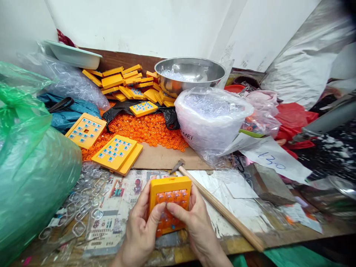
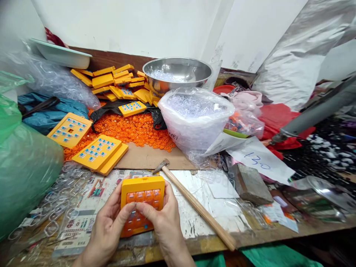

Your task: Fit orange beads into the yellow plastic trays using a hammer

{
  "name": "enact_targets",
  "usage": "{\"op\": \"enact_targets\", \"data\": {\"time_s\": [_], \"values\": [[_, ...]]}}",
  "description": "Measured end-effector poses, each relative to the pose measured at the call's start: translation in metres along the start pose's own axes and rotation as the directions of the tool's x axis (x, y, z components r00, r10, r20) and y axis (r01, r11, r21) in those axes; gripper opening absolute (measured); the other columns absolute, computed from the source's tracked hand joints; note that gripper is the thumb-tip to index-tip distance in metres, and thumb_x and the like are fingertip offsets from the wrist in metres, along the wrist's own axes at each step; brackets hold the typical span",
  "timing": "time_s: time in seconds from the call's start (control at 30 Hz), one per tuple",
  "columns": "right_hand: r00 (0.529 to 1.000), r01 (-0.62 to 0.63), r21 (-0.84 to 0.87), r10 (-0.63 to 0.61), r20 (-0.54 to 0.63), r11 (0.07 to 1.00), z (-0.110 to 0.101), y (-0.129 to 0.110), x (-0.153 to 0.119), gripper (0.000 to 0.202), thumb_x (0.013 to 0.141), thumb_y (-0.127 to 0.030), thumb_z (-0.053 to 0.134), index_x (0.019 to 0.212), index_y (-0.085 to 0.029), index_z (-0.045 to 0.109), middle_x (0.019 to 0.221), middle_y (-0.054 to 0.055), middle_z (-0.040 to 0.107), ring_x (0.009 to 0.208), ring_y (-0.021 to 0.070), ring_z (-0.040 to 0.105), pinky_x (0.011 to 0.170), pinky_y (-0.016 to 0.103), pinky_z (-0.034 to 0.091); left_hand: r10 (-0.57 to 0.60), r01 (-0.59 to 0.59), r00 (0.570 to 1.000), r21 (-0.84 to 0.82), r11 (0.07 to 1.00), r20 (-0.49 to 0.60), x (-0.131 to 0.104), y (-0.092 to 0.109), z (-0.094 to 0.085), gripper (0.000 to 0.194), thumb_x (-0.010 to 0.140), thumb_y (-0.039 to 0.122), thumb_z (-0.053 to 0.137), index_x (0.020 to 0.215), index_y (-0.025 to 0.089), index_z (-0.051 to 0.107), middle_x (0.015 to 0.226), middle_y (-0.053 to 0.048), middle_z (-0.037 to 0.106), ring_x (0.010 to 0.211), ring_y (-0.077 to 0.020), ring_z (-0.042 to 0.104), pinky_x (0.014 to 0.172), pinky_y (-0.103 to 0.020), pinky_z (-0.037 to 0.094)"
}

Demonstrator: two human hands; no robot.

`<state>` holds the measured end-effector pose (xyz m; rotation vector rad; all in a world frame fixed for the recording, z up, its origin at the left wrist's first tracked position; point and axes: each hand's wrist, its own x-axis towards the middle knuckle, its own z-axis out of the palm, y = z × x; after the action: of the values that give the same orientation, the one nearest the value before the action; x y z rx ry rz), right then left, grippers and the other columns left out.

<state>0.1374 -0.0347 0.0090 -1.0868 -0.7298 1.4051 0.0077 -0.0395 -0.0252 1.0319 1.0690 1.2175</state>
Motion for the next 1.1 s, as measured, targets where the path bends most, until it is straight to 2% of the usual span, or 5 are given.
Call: {"op": "enact_targets", "data": {"time_s": [0.27, 0.43, 0.63, 0.77, 1.1], "values": [[1.000, 0.013, -0.059, -0.015, -0.027, 0.998, 0.001, -0.001, 0.003, 0.055, 0.064, -0.032, 0.084, 0.108, -0.022, 0.053, 0.105, 0.005, 0.072, 0.094, 0.0220, 0.069, 0.085, 0.034, 0.055, -0.117, 0.131, 0.991, -0.246, 0.960, 0.072, 0.000, 0.012, 0.006, 0.067, 0.079, 0.038, 0.072, 0.135, 0.016, 0.044, 0.135, -0.013, 0.059, 0.122, -0.0258, 0.057, 0.100, -0.030, 0.049], [0.992, 0.105, -0.349, -0.125, -0.034, 0.931, -0.019, -0.005, 0.007, 0.060, 0.077, -0.053, 0.067, 0.126, -0.023, 0.048, 0.119, 0.009, 0.066, 0.103, 0.0236, 0.066, 0.084, 0.037, 0.055, -0.380, 0.444, 0.886, -0.246, 0.862, 0.267, -0.006, 0.023, 0.009, 0.060, 0.068, 0.033, 0.082, 0.120, 0.017, 0.057, 0.115, -0.012, 0.070, 0.098, -0.0267, 0.068, 0.078, -0.032, 0.057], [0.820, 0.033, -0.932, -0.543, -0.182, 0.362, -0.149, -0.049, 0.000, 0.023, 0.070, -0.040, 0.063, 0.088, -0.029, 0.072, 0.103, 0.011, 0.068, 0.097, 0.0332, 0.058, 0.083, 0.051, 0.039, -0.406, 0.505, 0.862, -0.441, 0.742, 0.303, -0.006, 0.040, 0.002, 0.064, 0.070, 0.025, 0.080, 0.128, 0.020, 0.053, 0.119, -0.012, 0.069, 0.106, -0.0278, 0.066, 0.096, -0.039, 0.049], [0.811, -0.004, -0.999, -0.584, 0.026, -0.050, -0.231, -0.057, 0.000, 0.022, 0.061, -0.026, 0.049, 0.065, -0.030, 0.069, 0.075, 0.011, 0.067, 0.067, 0.0334, 0.054, 0.064, 0.047, 0.032, -0.429, 0.527, 0.850, -0.479, 0.702, 0.307, -0.006, 0.042, -0.002, 0.068, 0.069, 0.023, 0.080, 0.131, 0.018, 0.051, 0.120, -0.014, 0.069, 0.109, -0.0305, 0.065, 0.095, -0.039, 0.050], [0.829, 0.162, -0.945, -0.480, 0.286, -0.284, -0.254, -0.043, 0.011, 0.012, 0.082, -0.029, 0.057, 0.082, -0.027, 0.069, 0.086, 0.008, 0.072, 0.079, 0.0300, 0.064, 0.060, 0.040, 0.043, -0.405, 0.537, 0.843, -0.504, 0.677, 0.355, -0.011, 0.041, -0.004, 0.092, 0.067, 0.013, 0.080, 0.145, 0.021, 0.031, 0.118, -0.013, 0.070, 0.111, -0.0311, 0.064, 0.097, -0.040, 0.048]]}}
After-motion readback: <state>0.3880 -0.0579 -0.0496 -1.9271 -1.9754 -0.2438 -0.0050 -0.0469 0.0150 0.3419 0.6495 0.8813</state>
